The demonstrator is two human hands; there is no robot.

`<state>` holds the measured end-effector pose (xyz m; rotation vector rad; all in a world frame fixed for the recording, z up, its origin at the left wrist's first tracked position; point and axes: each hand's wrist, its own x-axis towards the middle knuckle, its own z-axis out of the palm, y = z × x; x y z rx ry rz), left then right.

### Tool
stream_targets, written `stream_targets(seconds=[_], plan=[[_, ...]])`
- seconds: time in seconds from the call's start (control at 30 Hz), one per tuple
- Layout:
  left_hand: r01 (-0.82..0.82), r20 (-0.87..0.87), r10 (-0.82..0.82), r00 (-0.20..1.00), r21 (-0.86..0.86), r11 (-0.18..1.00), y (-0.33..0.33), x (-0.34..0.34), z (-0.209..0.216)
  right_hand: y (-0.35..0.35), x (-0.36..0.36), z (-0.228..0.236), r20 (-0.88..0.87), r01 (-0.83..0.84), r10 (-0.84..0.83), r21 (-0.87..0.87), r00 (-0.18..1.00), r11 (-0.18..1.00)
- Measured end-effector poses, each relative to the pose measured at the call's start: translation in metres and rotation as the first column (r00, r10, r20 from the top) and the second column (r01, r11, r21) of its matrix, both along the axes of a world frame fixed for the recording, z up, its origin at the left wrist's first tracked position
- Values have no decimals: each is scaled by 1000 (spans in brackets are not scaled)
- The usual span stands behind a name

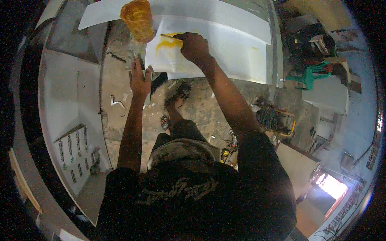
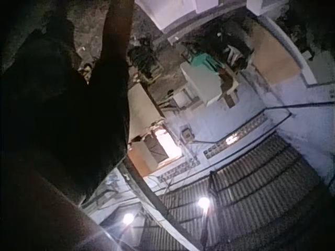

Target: The person applies a yellow adhesive to white furniture panels using a plastic spreader and a container of glue.

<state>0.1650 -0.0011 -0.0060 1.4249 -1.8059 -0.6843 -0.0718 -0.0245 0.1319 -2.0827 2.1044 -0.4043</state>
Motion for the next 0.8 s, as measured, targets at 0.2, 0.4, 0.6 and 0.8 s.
stream_targets(seconds=[0.2, 0.4, 0.6, 0.8], plan=[[-37, -85, 59, 995, 246, 969, -24, 9, 33, -36, 0, 28, 283, 73, -61, -34, 957, 997], [-124, -327, 232, 916, 321, 939, -80, 14, 78, -40, 3, 69, 829, 197, 20, -156, 559, 968], [126, -591, -300, 749, -317, 940, -160, 2, 110, -47, 41, 78, 828, 293, -1, -197, 561, 936], [285, -665, -375, 646, -246, 927, -194, -36, 94, -54, 61, 72, 789, 284, 45, -273, 613, 919]])
